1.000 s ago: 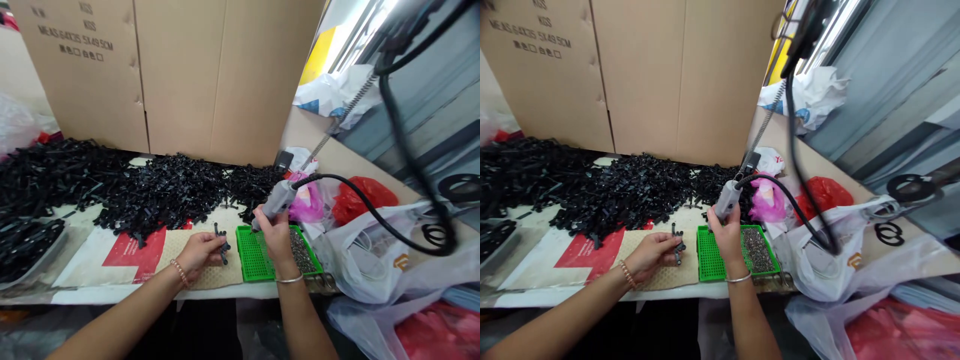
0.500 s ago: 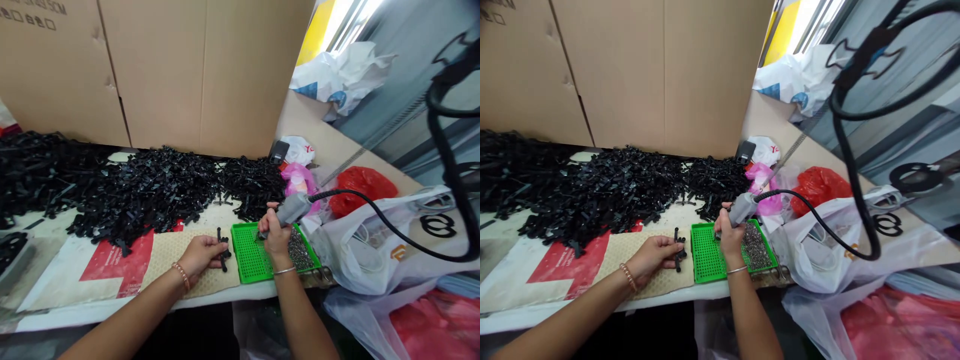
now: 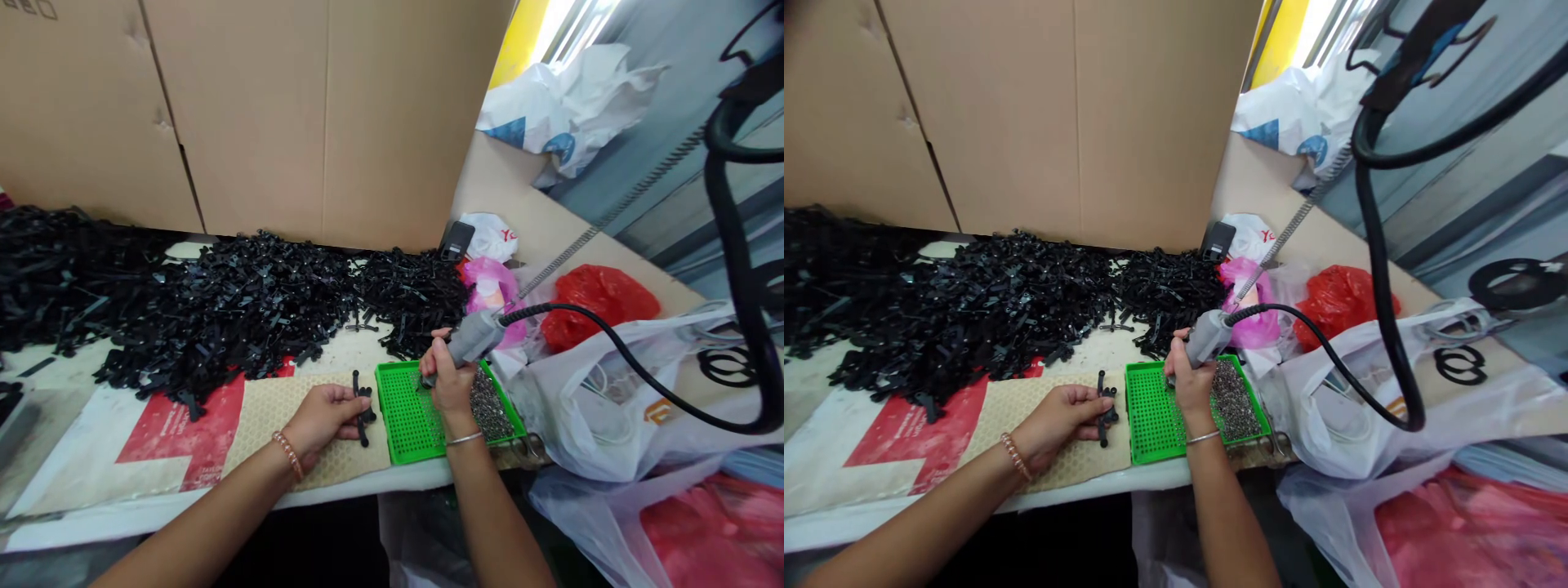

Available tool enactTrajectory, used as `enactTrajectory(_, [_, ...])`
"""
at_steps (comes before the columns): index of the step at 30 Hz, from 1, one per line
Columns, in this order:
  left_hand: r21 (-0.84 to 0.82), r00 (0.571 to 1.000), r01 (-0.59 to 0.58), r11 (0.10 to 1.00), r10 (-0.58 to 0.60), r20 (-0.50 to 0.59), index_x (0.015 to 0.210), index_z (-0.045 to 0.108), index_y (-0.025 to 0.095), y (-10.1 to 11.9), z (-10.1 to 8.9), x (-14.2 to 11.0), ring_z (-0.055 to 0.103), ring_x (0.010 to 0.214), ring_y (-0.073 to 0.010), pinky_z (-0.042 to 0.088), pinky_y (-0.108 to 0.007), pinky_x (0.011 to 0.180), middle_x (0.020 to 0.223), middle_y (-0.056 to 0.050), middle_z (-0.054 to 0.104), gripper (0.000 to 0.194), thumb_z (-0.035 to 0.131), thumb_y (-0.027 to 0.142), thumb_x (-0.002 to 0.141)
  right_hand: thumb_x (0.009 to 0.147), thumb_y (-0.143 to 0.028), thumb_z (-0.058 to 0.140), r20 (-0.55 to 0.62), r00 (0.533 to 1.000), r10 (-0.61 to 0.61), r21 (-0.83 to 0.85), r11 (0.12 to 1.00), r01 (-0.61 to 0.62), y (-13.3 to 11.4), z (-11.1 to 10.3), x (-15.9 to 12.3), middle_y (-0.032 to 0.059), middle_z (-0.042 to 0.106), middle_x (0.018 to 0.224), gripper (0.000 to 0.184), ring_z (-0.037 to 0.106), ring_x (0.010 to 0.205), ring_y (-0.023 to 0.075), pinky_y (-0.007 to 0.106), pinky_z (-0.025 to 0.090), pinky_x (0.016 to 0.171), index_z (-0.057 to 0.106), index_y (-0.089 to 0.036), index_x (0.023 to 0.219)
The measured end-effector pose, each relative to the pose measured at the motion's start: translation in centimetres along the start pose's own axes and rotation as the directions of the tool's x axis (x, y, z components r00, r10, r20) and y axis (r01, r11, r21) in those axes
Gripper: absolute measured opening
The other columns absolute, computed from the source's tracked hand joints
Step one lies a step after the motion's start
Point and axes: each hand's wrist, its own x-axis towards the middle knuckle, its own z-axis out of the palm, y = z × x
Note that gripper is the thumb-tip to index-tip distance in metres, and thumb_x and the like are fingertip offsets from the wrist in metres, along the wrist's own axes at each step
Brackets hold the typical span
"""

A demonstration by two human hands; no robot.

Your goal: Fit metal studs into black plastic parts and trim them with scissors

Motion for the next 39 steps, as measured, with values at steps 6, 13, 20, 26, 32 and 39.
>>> enactTrajectory(6, [-0.002,1.0,-0.008,1.0,0.008,0.017,0.06,0.063,0.012,-0.2,-0.1,0.0,0.061,0.058,-0.0123,0.052,-0.02,0.051,0.064,-0.005,0.067,0.028,0.084,0.029,0.056,0.079,-0.04,0.067,0.019,1.0,-0.011,0.01,1.0,0.011,0.0,0.1,0.0,-0.01,0.043,0.047,0.026,0.04,0.038,0.0086,0.021,0.036,0.041,0.054,-0.019,0.09])
enactTrajectory(13, [0.003,1.0,-0.005,1.0,0.005,0.017,0.063,0.064,0.011,-0.2,-0.1,0.0,0.061,0.057,-0.0122,0.052,-0.021,0.052,0.065,-0.005,0.067,0.029,0.084,0.031,0.056,0.08,-0.039,0.066,0.032,0.999,-0.016,-0.001,1.0,0.016,0.4,-0.1,0.1,-0.01,0.043,0.047,0.025,0.041,0.039,0.009,0.021,0.036,0.042,0.054,-0.02,0.092])
enactTrajectory(20, [-0.003,1.0,-0.001,1.0,0.001,0.031,0.064,0.065,0.011,-0.3,-0.3,0.2,0.061,0.057,-0.0119,0.052,-0.021,0.052,0.065,-0.005,0.067,0.029,0.083,0.031,0.056,0.08,-0.038,0.067,0.044,0.999,-0.01,0.012,1.0,0.01,0.2,0.0,0.1,-0.01,0.043,0.047,0.026,0.041,0.039,0.0086,0.021,0.036,0.041,0.054,-0.02,0.091])
enactTrajectory(26, [-0.022,0.999,0.005,1.0,-0.004,0.038,0.062,0.064,0.011,-0.2,-0.2,0.2,0.061,0.056,-0.0116,0.051,-0.02,0.051,0.063,-0.004,0.066,0.029,0.085,0.03,0.055,0.077,-0.042,0.068,0.029,1.0,0.009,-0.01,1.0,-0.009,0.6,-0.1,0.0,-0.009,0.045,0.051,0.029,0.041,0.039,0.0087,0.022,0.036,0.041,0.053,-0.02,0.089])
enactTrajectory(32, [-0.028,0.999,-0.009,1.0,0.01,0.051,0.058,0.063,0.012,-0.5,-0.2,0.5,0.059,0.053,-0.0115,0.053,-0.022,0.05,0.061,-0.005,0.066,0.032,0.086,0.033,0.051,0.077,-0.04,0.068,-0.061,0.998,-0.023,0.057,0.998,0.027,-1.1,0.4,0.1,-0.011,0.041,0.047,0.029,0.038,0.039,0.0082,0.021,0.035,0.042,0.055,-0.02,0.094])
enactTrajectory(39, [-0.032,0.998,-0.038,0.999,0.039,0.052,0.058,0.064,0.011,-0.8,-0.2,0.7,0.057,0.05,-0.0102,0.052,-0.023,0.05,0.061,-0.004,0.065,0.034,0.087,0.034,0.048,0.078,-0.043,0.062,-0.003,1.0,0.026,0.322,0.947,-0.024,-4.6,5.2,-1.5,-0.013,0.035,0.044,0.027,0.03,0.036,0.007,0.02,0.035,0.043,0.052,-0.022,0.091])
